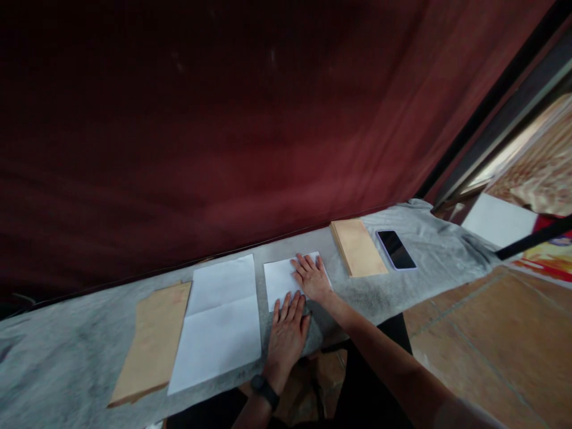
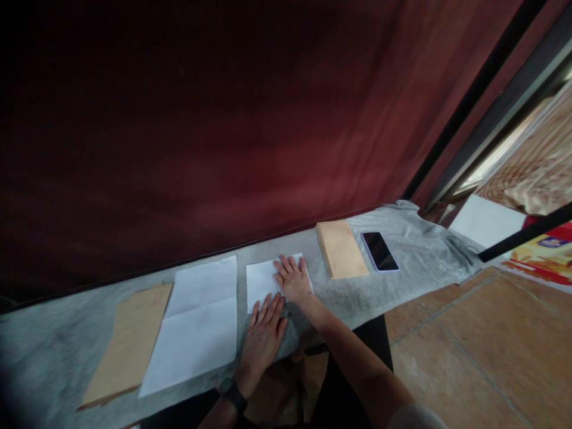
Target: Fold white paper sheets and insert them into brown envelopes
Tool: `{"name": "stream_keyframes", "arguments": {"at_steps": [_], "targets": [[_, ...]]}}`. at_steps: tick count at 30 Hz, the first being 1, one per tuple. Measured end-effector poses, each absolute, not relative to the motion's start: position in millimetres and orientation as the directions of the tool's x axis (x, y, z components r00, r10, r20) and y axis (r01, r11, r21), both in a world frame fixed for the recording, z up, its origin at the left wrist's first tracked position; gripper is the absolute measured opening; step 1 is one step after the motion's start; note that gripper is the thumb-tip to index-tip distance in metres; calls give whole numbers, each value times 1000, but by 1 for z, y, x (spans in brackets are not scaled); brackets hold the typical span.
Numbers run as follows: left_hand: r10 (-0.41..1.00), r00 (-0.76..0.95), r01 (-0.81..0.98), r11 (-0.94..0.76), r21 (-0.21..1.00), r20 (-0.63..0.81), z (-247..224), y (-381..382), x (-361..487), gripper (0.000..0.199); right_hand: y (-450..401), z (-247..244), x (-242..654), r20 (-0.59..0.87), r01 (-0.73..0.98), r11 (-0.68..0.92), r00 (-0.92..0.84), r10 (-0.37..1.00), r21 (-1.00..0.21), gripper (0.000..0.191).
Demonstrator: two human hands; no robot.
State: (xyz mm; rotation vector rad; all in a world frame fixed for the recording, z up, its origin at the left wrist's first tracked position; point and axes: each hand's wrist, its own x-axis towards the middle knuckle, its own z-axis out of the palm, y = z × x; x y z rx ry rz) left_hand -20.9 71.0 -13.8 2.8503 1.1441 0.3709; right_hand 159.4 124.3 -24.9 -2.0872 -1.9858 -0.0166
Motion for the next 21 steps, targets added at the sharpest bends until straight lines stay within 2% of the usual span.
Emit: {"name": "stream_keyframes", "arguments": {"at_steps": [8,15,21], "targets": [[708,684,687,-707,170,176,-15,70,-19,48,126,-28,162,181,978,-37,75,981,-206,49],[709,679,683,-706,189,192,-18,68,-20,49,126,-29,164,233,965,-29,92,968,-262,47],[701,692,681,-713,167,171,-18,68,-20,51,89,-30,159,227,946,146,-80,971,-290,46]]}}
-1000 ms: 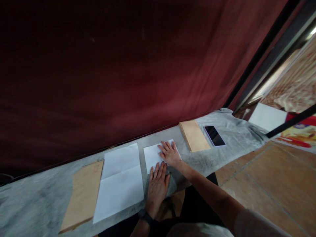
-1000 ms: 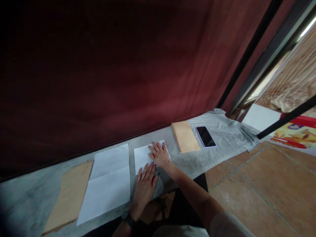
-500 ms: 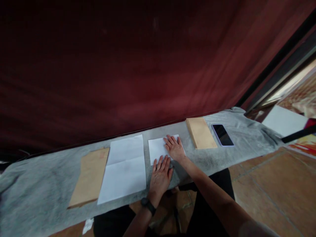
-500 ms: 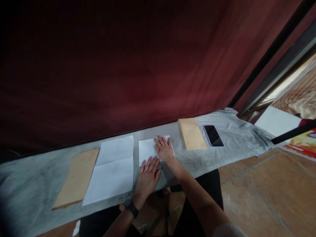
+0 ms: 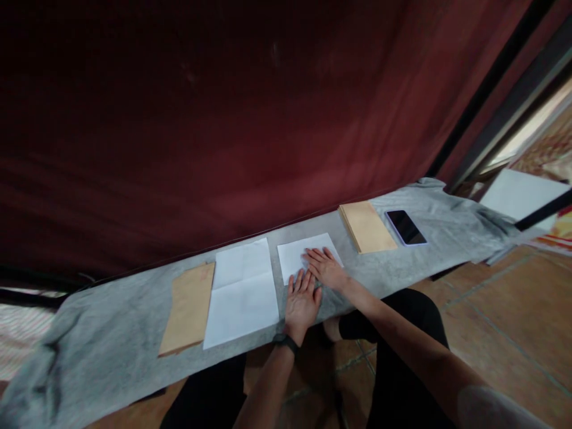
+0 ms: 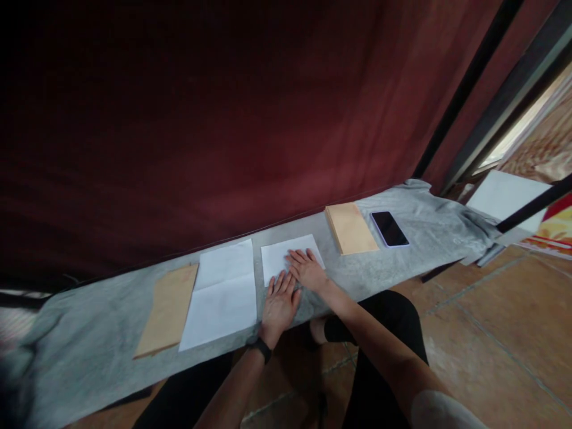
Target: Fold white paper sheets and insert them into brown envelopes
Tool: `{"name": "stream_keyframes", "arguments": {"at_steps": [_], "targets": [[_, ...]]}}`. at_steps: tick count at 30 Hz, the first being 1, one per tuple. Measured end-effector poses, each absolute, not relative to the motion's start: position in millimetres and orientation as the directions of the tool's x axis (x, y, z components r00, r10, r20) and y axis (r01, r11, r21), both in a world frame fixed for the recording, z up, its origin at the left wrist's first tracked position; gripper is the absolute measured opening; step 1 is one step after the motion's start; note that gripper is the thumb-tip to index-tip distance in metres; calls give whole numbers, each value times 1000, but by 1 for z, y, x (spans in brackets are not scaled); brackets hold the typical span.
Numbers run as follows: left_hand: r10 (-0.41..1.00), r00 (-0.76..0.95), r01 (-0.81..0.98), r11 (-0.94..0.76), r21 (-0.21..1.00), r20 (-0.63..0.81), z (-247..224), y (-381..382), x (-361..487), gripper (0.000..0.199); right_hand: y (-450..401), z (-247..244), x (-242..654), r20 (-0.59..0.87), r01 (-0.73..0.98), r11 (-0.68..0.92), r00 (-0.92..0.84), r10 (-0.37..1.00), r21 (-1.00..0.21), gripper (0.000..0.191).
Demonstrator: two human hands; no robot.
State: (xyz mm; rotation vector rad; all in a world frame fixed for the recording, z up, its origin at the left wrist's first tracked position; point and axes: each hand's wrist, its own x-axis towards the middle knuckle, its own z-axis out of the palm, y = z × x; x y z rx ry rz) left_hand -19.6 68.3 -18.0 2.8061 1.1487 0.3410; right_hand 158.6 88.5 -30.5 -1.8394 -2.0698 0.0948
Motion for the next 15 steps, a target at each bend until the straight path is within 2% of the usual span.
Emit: {"name": "stream_keyframes", "arguments": {"at_steps": [7,11,15], "targets": [[698,698,686,-715,131,158,-20,69,-20,52,65,-37,165,225,976,51,-2,974,-212,49],[706,682,688,-708,159,192,-25,69,-20,50,78,-39,170,221,986,-54,89,971,-160,50],[703,672,674,-710,203,231,-29,69,-19,50,83,-40,172,203,991,-82,103,974,-110,49]]}}
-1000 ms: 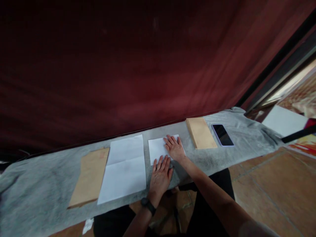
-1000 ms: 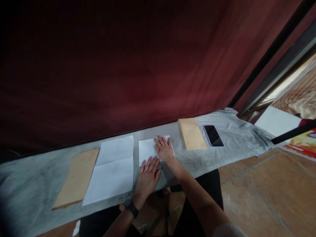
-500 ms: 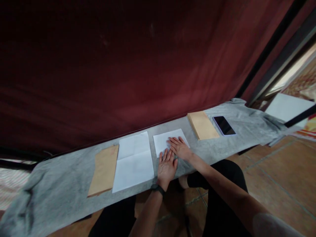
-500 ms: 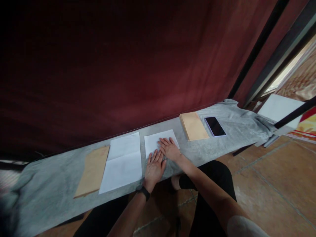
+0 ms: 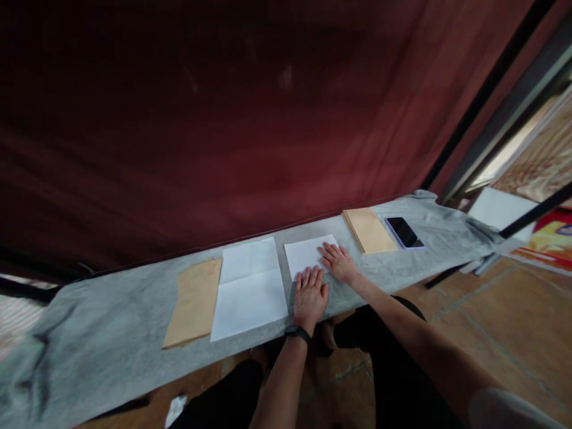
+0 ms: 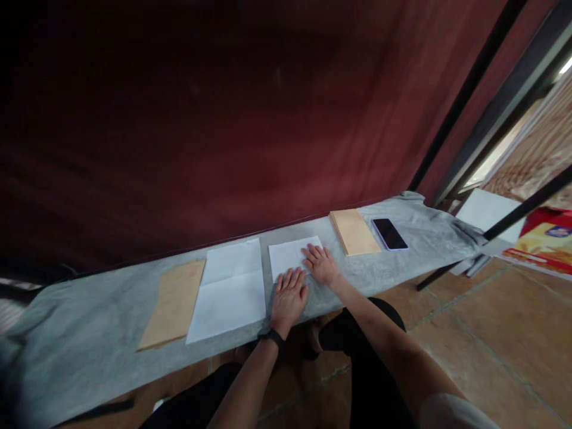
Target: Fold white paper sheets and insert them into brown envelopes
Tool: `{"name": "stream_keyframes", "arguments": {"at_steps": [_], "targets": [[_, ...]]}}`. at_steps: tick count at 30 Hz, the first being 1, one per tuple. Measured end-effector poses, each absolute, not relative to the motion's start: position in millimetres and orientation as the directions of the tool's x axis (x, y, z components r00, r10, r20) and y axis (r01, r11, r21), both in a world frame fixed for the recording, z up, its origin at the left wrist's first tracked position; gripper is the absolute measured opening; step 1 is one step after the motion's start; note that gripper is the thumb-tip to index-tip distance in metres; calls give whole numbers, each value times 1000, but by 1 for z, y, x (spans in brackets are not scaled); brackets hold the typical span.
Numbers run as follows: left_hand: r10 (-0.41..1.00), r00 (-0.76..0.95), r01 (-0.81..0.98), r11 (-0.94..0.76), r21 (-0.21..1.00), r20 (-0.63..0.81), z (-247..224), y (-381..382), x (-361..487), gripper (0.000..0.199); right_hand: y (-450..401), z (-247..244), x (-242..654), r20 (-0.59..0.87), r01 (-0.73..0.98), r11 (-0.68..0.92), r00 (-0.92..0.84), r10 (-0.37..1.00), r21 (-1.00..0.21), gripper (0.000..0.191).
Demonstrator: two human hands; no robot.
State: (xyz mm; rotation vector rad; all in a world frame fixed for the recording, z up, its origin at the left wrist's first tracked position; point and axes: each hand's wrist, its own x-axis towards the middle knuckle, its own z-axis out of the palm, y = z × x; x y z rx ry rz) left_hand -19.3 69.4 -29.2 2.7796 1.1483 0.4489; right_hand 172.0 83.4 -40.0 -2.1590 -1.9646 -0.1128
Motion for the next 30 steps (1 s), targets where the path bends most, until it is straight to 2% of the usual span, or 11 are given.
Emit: {"name": "stream_keyframes", "arguments": {"at_steps": [10,16,22,26,30], "targets": [[704,671,663,-710,237,233,-28,69,-19,51,80,-34,169,199,997,-74,78,977,-27,50],[693,672,667,-720,192,262,-37,71,-19,52,76,-42,167,249,992,-61,87,965,-111,48],[686,687,673,-725,146,240,-34,70,-16,50,80,-42,150,241,959,150,-91,966,-242,49],[685,698,676,-727,122,210,-32,70,-14,49,98,-42,145,214,946,222,-172,961,-235,52],[684,699,671,-728,136,210,-34,72,-13,50,119,-42,148,207,961,190,-147,967,-202,52]]}}
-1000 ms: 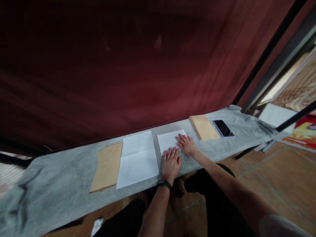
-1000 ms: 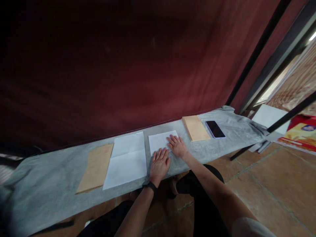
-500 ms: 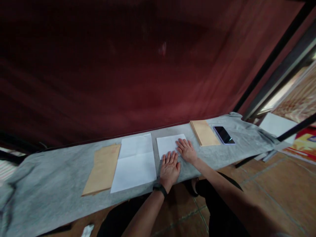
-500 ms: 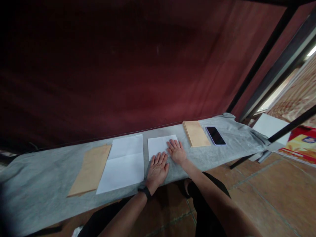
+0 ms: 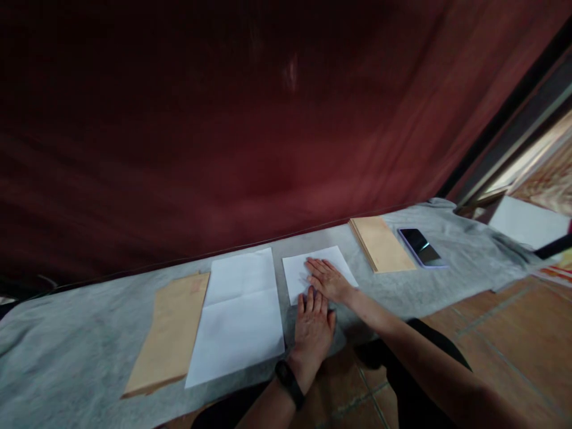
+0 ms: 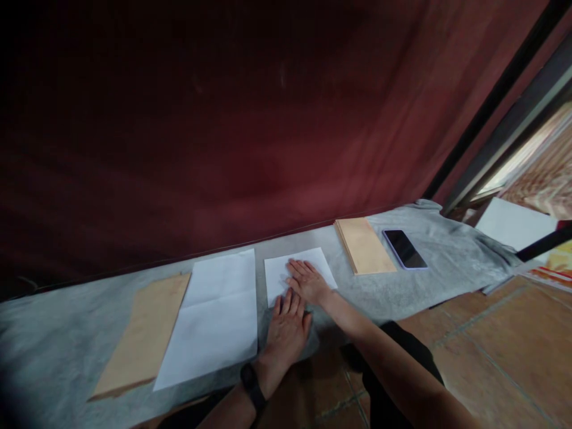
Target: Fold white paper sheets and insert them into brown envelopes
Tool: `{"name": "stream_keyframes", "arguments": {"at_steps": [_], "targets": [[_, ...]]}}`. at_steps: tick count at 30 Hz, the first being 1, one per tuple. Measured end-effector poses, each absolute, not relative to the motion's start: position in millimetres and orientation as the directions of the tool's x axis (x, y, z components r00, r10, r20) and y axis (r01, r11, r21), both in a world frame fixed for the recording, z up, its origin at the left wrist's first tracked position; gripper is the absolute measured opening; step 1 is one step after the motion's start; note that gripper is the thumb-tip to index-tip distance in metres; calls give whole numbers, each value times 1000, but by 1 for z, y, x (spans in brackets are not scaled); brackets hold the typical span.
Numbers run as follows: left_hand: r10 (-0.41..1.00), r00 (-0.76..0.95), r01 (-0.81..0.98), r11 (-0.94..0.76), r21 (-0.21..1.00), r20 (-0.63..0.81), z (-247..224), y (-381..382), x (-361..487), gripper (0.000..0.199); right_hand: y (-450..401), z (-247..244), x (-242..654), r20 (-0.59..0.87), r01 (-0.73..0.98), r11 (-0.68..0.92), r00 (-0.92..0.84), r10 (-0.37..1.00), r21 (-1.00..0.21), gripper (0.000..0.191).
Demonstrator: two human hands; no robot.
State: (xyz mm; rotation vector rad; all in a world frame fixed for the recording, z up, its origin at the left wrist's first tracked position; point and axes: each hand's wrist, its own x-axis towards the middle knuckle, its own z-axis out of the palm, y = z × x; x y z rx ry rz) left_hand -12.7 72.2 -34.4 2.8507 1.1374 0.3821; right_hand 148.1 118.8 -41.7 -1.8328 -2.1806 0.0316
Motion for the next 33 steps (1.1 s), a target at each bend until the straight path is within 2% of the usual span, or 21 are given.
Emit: {"name": "stream_keyframes", "arguments": {"at_steps": [8,13,27,33], "targets": [[713,690,695,-700,164,119,-37,74,-1,57,141,-35,162,164,979,84,-53,985,-183,51],[728,672,708,-686,167,139,-33,72,3,60,136,-26,177,163,974,-21,59,985,-223,52],[689,716,695,-719,-18,111,-1,103,5,42,126,-27,160,173,928,263,-223,959,-263,51],[701,701,712,-699,-65,135,-7,102,5,45,119,-30,164,195,952,230,-190,962,-204,50]]}}
